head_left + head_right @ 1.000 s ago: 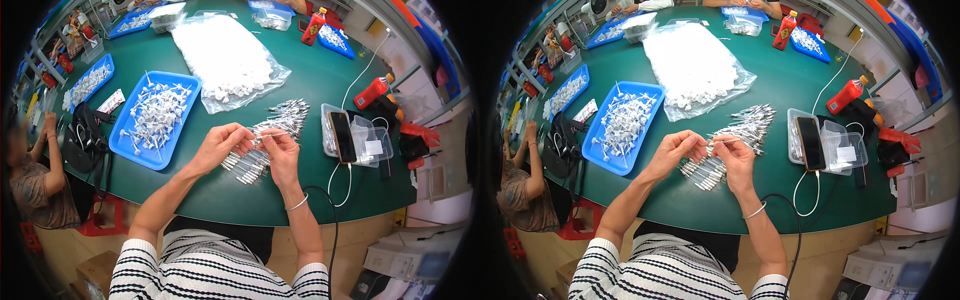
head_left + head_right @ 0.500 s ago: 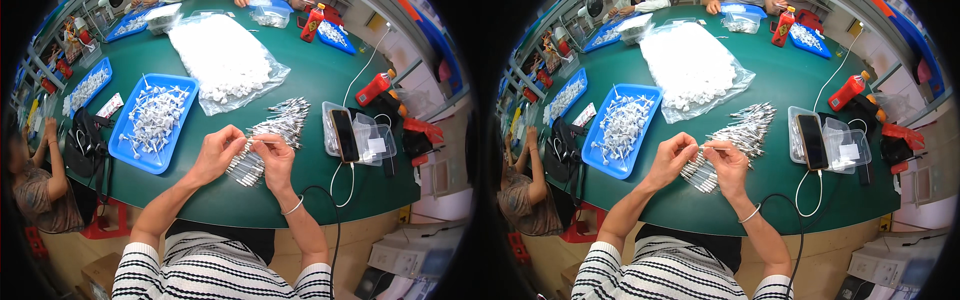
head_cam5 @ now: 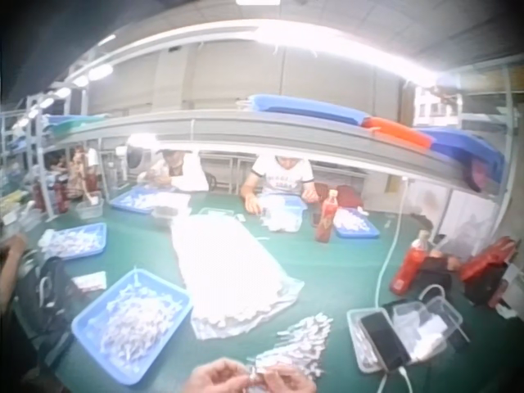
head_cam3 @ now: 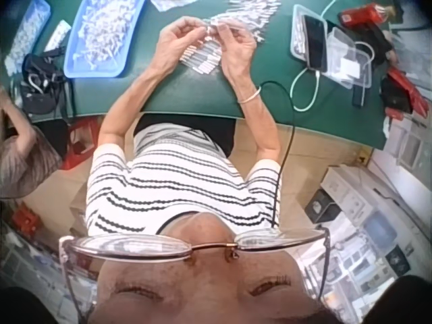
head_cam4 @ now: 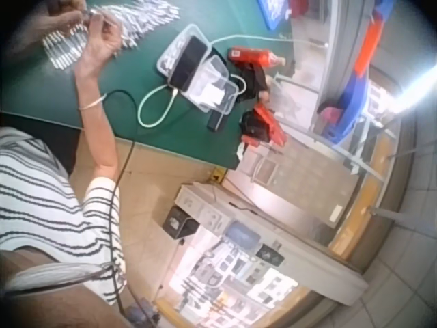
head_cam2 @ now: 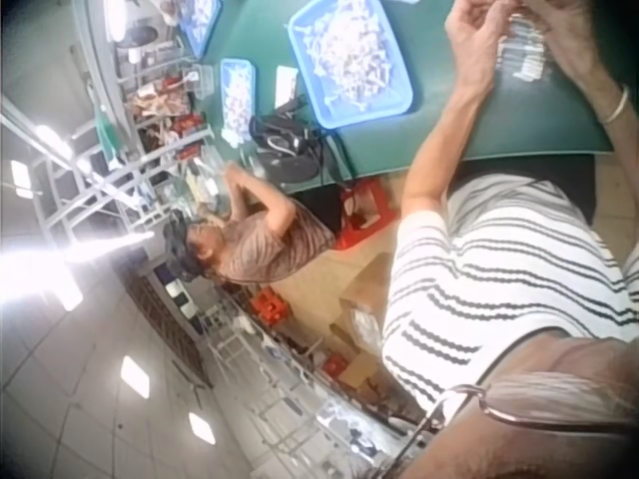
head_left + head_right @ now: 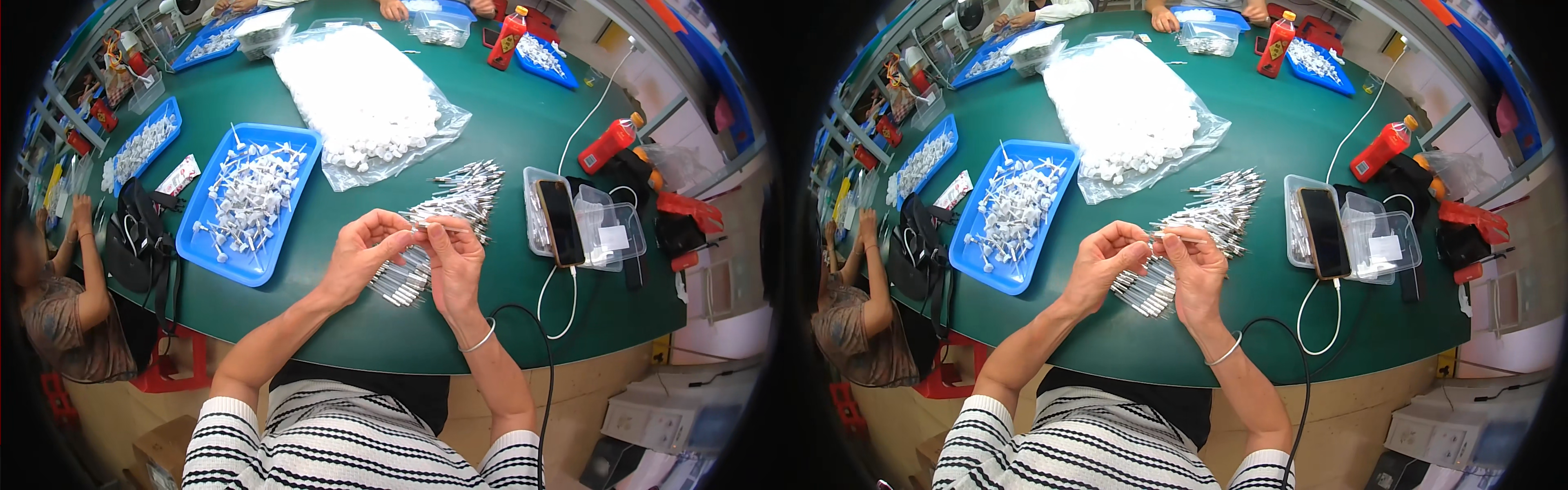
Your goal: The person repeatedly picks small white plastic caps and metal rods from a green table, fits the caps onto the rods, and places the assembled units into a blue tray. The process is continuous and repetitive, with other workers visible in the background performing similar tasks.
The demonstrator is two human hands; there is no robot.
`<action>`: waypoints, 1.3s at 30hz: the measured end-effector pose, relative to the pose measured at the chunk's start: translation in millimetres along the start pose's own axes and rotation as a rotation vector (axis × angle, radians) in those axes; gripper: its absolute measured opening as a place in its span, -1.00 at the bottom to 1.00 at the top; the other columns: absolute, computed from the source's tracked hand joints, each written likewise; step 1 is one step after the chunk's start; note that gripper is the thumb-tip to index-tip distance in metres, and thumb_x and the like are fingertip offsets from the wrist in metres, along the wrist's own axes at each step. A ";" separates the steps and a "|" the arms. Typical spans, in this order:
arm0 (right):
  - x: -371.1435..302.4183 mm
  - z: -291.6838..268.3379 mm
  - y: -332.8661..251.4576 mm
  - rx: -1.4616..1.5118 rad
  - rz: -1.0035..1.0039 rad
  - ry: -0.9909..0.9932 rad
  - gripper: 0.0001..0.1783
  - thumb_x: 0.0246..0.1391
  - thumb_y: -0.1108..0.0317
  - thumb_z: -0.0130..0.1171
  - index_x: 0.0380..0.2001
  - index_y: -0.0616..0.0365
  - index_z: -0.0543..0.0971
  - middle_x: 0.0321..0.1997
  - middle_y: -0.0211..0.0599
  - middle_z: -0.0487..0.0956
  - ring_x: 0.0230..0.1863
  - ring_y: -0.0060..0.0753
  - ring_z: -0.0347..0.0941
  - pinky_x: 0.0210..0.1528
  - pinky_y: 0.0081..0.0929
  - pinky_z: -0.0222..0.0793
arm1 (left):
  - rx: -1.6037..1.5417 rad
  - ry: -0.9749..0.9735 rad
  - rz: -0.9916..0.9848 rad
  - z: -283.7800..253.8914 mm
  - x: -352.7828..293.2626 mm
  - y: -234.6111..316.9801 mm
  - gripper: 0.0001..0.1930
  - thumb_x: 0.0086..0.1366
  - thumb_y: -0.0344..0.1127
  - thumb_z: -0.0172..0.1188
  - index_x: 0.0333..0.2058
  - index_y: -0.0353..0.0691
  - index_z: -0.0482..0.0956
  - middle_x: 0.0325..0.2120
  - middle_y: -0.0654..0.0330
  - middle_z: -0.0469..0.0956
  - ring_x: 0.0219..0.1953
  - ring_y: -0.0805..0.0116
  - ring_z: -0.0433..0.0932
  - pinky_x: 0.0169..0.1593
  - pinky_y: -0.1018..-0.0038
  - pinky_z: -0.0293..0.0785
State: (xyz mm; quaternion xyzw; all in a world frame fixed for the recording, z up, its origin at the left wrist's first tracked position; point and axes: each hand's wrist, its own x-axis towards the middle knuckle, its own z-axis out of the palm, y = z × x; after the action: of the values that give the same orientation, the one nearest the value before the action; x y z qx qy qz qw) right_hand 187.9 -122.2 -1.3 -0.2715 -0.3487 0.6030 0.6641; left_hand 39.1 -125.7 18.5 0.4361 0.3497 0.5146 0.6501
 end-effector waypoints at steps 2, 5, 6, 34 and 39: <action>-0.3 0.1 0.3 -0.002 0.001 -0.010 -0.88 0.11 0.48 0.20 -0.26 0.25 0.56 -0.30 -0.25 0.62 -0.30 -0.47 0.57 -0.16 -0.56 0.48 | -0.032 0.004 0.004 -0.1 0.0 -1.1 -0.84 0.30 -0.34 0.17 -0.24 -0.30 0.49 -0.39 0.24 0.57 -0.35 0.58 0.53 -0.29 0.59 0.54; -0.7 1.1 2.2 -0.025 -0.003 -0.036 -0.87 0.11 0.47 0.21 -0.26 0.25 0.56 -0.29 -0.23 0.63 -0.29 -0.46 0.58 -0.15 -0.55 0.48 | -0.047 0.018 0.012 -0.6 0.2 -2.0 -0.86 0.29 -0.35 0.17 -0.26 -0.29 0.50 -0.41 0.24 0.57 -0.36 0.57 0.53 -0.29 0.59 0.55; -1.1 1.5 2.2 -0.026 -0.002 -0.040 -0.87 0.11 0.47 0.21 -0.26 0.25 0.56 -0.29 -0.23 0.63 -0.29 -0.46 0.57 -0.14 -0.54 0.48 | -0.047 0.024 0.014 -0.8 0.2 -2.3 -0.86 0.29 -0.35 0.17 -0.27 -0.29 0.50 -0.41 0.24 0.58 -0.36 0.57 0.53 -0.29 0.59 0.55; -3.9 4.8 0.6 -0.096 -0.025 -0.026 -0.88 0.12 0.51 0.19 -0.25 0.26 0.56 -0.25 -0.21 0.62 -0.24 -0.47 0.56 -0.11 -0.53 0.49 | -0.070 0.069 0.060 4.2 -2.7 -6.4 -0.86 0.30 -0.34 0.16 -0.32 -0.30 0.47 -0.39 0.20 0.56 -0.39 0.51 0.54 -0.26 0.56 0.54; -6.0 5.5 -0.2 -0.169 -0.048 -0.038 -0.87 0.12 0.49 0.20 -0.25 0.27 0.56 -0.26 -0.24 0.62 -0.26 -0.49 0.55 -0.12 -0.52 0.50 | -0.033 0.048 0.099 -3.1 -1.6 -3.7 -0.87 0.31 -0.35 0.14 -0.34 -0.29 0.48 -0.45 0.24 0.54 -0.42 0.54 0.52 -0.31 0.55 0.55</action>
State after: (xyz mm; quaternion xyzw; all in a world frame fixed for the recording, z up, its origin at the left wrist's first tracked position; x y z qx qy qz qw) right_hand 183.6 -128.5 1.3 -0.3067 -0.4172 0.5603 0.6465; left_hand 37.3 -127.0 14.0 0.4297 0.3344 0.5622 0.6225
